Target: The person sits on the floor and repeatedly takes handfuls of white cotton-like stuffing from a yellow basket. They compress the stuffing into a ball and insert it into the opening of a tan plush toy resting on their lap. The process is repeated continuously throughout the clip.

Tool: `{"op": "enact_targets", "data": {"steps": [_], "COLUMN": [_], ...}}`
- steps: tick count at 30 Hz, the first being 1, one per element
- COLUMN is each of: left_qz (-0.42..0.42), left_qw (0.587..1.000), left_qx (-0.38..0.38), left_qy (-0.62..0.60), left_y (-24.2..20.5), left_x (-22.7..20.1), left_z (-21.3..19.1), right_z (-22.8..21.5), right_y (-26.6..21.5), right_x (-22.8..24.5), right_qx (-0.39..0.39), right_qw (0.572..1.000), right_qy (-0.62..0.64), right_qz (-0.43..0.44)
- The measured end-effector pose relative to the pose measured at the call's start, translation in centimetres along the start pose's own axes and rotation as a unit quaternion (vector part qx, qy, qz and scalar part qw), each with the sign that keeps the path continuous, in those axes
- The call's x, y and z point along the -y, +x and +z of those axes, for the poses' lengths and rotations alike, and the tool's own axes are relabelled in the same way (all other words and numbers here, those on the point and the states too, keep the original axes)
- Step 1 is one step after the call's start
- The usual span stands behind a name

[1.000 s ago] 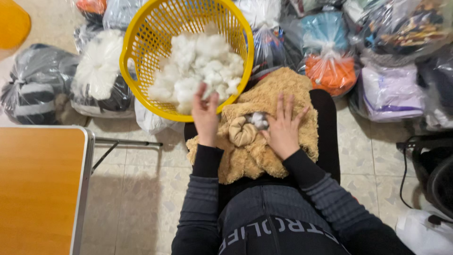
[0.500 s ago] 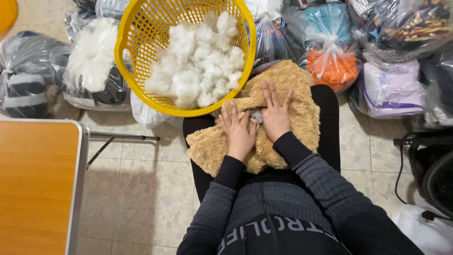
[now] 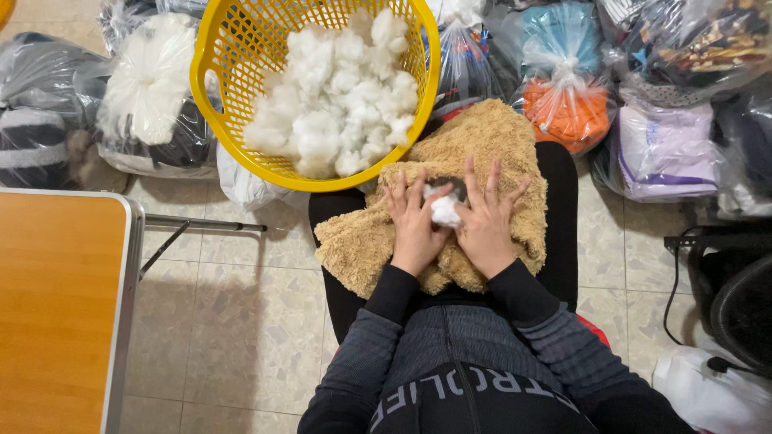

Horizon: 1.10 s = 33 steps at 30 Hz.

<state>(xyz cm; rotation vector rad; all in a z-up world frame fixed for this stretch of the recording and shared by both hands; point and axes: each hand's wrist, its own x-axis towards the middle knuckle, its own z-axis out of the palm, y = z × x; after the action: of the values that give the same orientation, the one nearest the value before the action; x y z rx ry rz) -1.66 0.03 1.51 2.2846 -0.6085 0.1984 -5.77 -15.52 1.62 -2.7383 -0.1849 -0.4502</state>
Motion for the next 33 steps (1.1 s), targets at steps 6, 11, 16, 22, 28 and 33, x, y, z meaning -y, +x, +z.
{"op": "enact_targets", "data": {"steps": [6, 11, 16, 22, 28, 33], "left_qz": [0.003, -0.067, -0.155, -0.319, -0.155, -0.191], "left_qw": [0.998, 0.990, 0.969, 0.913, 0.879, 0.943], "left_qx": [-0.055, -0.051, -0.056, -0.073, -0.257, -0.150], "left_qy": [-0.032, -0.114, -0.183, -0.245, -0.370, -0.225], "left_y": [-0.8, -0.9, 0.6, 5.9, 7.5, 3.7], "left_x": [1.2, 2.0, 2.6, 4.5, 3.8, 1.9], "left_z": [0.2, -0.5, -2.7, -7.0, -7.5, -4.5], "right_z": [-2.0, -2.3, -1.9, -1.7, -0.3, 1.4], "right_y": [0.7, 0.5, 0.5, 0.1, 0.1, 1.4], "right_x": [1.9, 2.2, 0.7, -0.5, -0.8, -1.2], "right_qx": [-0.029, -0.054, -0.027, 0.013, 0.043, 0.008], "right_qw": [0.999, 0.989, 0.993, 0.994, 0.996, 0.999], "right_qy": [0.044, 0.140, 0.105, 0.073, 0.031, -0.025], "right_qz": [-0.006, -0.008, 0.050, 0.074, 0.073, 0.024]}}
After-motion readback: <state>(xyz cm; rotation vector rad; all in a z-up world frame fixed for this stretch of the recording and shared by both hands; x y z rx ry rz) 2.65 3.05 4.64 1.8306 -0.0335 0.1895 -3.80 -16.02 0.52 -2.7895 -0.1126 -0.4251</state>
